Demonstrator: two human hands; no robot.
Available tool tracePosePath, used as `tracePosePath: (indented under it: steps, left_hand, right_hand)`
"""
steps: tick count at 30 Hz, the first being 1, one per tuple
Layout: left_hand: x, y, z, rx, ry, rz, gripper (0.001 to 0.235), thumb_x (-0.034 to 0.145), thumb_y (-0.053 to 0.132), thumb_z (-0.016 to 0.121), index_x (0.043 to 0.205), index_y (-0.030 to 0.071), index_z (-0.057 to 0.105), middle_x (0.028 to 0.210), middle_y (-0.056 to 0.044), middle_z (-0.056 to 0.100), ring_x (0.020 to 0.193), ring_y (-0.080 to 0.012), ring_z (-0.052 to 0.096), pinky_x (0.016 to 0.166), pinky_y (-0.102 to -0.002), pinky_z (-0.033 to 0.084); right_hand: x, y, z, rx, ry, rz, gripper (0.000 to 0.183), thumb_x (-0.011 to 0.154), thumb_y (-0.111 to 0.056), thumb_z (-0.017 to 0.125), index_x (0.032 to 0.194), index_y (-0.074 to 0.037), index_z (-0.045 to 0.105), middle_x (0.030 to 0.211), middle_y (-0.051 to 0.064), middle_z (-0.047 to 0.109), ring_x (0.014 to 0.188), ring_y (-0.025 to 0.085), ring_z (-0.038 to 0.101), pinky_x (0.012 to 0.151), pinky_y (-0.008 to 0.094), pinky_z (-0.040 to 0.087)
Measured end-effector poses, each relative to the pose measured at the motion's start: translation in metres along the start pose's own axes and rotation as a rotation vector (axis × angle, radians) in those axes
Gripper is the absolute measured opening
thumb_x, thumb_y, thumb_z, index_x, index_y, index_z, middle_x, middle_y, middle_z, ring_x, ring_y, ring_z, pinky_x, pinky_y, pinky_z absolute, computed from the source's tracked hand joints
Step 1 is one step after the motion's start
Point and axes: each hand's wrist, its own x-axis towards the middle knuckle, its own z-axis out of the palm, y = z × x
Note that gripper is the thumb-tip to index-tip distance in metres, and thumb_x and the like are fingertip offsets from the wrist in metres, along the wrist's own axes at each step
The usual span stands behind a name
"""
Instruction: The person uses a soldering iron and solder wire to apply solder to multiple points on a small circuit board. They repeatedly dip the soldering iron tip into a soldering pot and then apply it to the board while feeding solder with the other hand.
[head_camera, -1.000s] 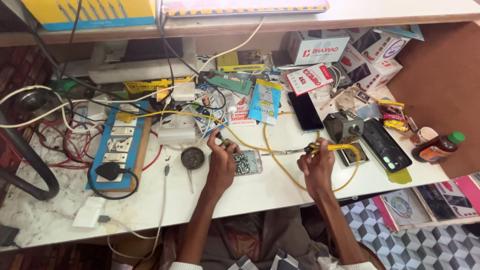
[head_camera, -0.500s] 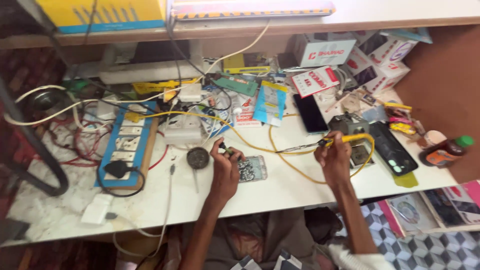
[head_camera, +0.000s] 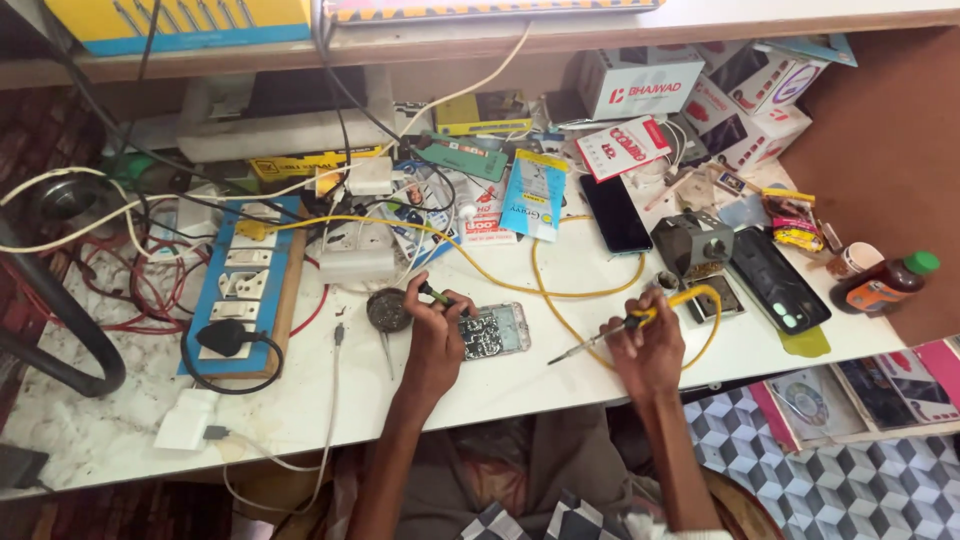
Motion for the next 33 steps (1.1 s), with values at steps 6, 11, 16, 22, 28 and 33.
tracePosePath:
  steps: [6, 11, 16, 22, 28, 33]
  left_hand:
    - [0.001, 0.007, 0.001, -0.073, 0.009, -0.028, 0.049, 0.106, -0.006, 0.04, 0.144, 0.0, 0.009, 0.094, -0.014, 0.064, 0.087, -0.0209, 0.064, 0.091, -0.033, 0.051]
    - [0.0, 0.005, -0.001, -0.032, 0.012, -0.028, 0.05, 0.105, -0.006, 0.041, 0.143, -0.001, 0.009, 0.094, -0.014, 0.065, 0.087, -0.0205, 0.064, 0.089, -0.034, 0.051]
    - [0.007, 0.005, 0.003, -0.121, 0.064, -0.077, 0.052, 0.105, -0.006, 0.041, 0.146, -0.002, 0.01, 0.093, -0.013, 0.06, 0.087, -0.0194, 0.065, 0.088, -0.032, 0.053]
    - [0.013, 0.006, 0.0, -0.092, -0.032, -0.16, 0.053, 0.106, -0.003, 0.045, 0.149, -0.001, 0.013, 0.095, -0.014, 0.06, 0.09, -0.0183, 0.066, 0.087, -0.03, 0.053]
    - [0.016, 0.001, 0.005, -0.127, -0.005, -0.086, 0.053, 0.106, -0.003, 0.041, 0.15, -0.002, 0.011, 0.096, -0.013, 0.06, 0.091, -0.0194, 0.066, 0.091, -0.03, 0.053]
    - [0.009, 0.0, 0.004, -0.024, -0.029, 0.023, 0.053, 0.104, -0.006, 0.042, 0.147, 0.0, 0.012, 0.098, -0.012, 0.063, 0.093, -0.0205, 0.066, 0.093, -0.035, 0.053]
  right_hand:
    - [0.037, -0.018, -0.008, 0.002, -0.103, 0.042, 0.02, 0.112, -0.032, 0.05, 0.103, -0.014, 0.054, 0.063, -0.004, 0.041, 0.044, 0.008, 0.03, 0.056, 0.023, 0.035]
    - [0.032, -0.023, -0.005, -0.116, -0.094, 0.005, 0.026, 0.111, -0.04, 0.049, 0.109, -0.015, 0.056, 0.063, -0.003, 0.042, 0.045, 0.008, 0.032, 0.051, 0.024, 0.031]
    - [0.008, -0.019, -0.009, -0.056, -0.046, 0.028, 0.03, 0.111, -0.041, 0.046, 0.112, -0.013, 0.058, 0.061, -0.002, 0.045, 0.047, 0.009, 0.039, 0.056, 0.025, 0.036]
    - [0.023, -0.012, -0.026, -0.246, 0.037, 0.019, 0.03, 0.108, -0.038, 0.046, 0.109, -0.01, 0.056, 0.061, 0.003, 0.05, 0.048, 0.012, 0.04, 0.053, 0.027, 0.036]
    - [0.041, 0.011, -0.023, -0.278, 0.196, 0.001, 0.026, 0.105, -0.032, 0.053, 0.097, -0.007, 0.052, 0.069, -0.001, 0.053, 0.047, 0.01, 0.04, 0.04, 0.027, 0.029]
    - [0.038, 0.016, 0.0, -0.421, 0.153, 0.046, 0.039, 0.106, -0.041, 0.056, 0.088, -0.007, 0.051, 0.052, 0.001, 0.043, 0.036, 0.009, 0.035, 0.034, 0.024, 0.025]
